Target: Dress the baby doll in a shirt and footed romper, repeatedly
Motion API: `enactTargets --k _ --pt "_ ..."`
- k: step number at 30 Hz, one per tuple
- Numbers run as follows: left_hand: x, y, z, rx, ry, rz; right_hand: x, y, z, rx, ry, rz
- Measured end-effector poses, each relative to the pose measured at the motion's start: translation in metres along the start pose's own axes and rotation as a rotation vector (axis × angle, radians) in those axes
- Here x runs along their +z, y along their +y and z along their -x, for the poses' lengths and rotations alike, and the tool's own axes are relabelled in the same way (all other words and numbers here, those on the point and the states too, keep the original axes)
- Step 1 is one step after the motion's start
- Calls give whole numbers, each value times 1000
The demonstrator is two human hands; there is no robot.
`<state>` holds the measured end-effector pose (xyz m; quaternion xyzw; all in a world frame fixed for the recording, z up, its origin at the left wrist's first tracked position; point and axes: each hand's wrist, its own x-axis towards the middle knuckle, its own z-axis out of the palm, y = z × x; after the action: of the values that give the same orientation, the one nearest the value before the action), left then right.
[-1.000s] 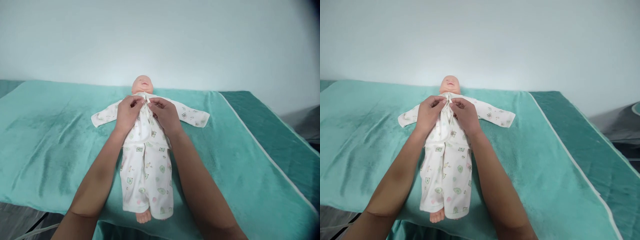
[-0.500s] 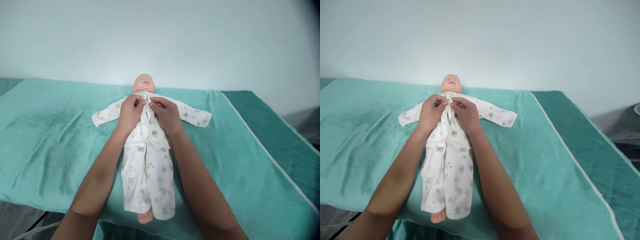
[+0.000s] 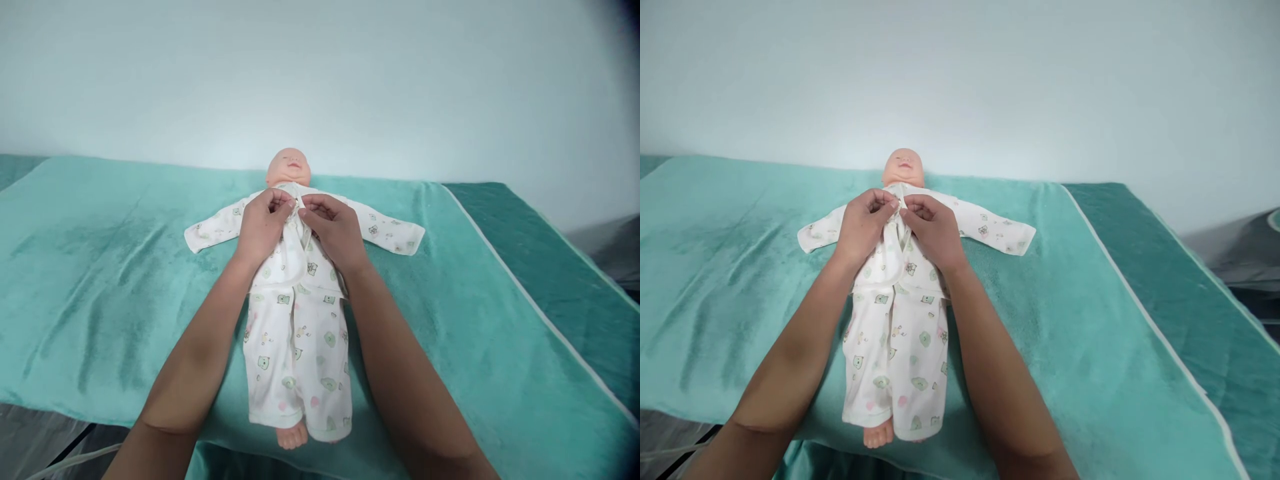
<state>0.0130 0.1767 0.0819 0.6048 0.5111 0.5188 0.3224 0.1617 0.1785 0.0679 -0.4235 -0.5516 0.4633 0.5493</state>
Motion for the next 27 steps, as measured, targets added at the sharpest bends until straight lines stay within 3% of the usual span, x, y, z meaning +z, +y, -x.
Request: enactTargets --k 7,17,24,27 --pt "0 1 2 20 9 48 2 -6 2 -9 -20 141" --pt "2 5 5 -63 8 90 6 -12 5 -151 -36 476" --pt "4 5 7 -99 35 204 6 -12 5 -132 -82 490" --pt "3 5 7 -61 26 144 5 -12 5 -124 -107 491"
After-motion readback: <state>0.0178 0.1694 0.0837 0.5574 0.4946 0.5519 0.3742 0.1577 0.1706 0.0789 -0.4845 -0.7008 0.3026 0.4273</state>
